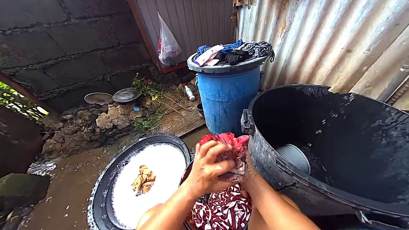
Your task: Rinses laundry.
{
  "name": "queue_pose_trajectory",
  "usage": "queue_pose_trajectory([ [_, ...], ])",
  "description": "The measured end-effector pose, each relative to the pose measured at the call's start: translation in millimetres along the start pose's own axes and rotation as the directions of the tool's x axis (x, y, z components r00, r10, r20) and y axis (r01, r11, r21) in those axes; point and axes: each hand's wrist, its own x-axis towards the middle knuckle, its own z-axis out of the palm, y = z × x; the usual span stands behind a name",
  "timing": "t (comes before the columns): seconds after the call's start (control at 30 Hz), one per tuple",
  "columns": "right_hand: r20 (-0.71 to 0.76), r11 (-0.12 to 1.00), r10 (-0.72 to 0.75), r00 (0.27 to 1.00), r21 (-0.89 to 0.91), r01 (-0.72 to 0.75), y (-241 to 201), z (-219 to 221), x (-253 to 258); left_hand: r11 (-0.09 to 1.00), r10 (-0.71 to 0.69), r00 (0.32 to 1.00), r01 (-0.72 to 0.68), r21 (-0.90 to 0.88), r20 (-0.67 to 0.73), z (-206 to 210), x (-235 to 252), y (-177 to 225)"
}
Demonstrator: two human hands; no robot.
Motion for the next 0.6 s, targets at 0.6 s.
queue_pose_trajectory([
  [0.6,0.263,0.094,0.082,0.961,-0.962,0.255,12.1,-2.7,53.1,-0.536,-0.74,-0.097,0.683,-0.496,0.666,23.3,-35.8,-40.9],
])
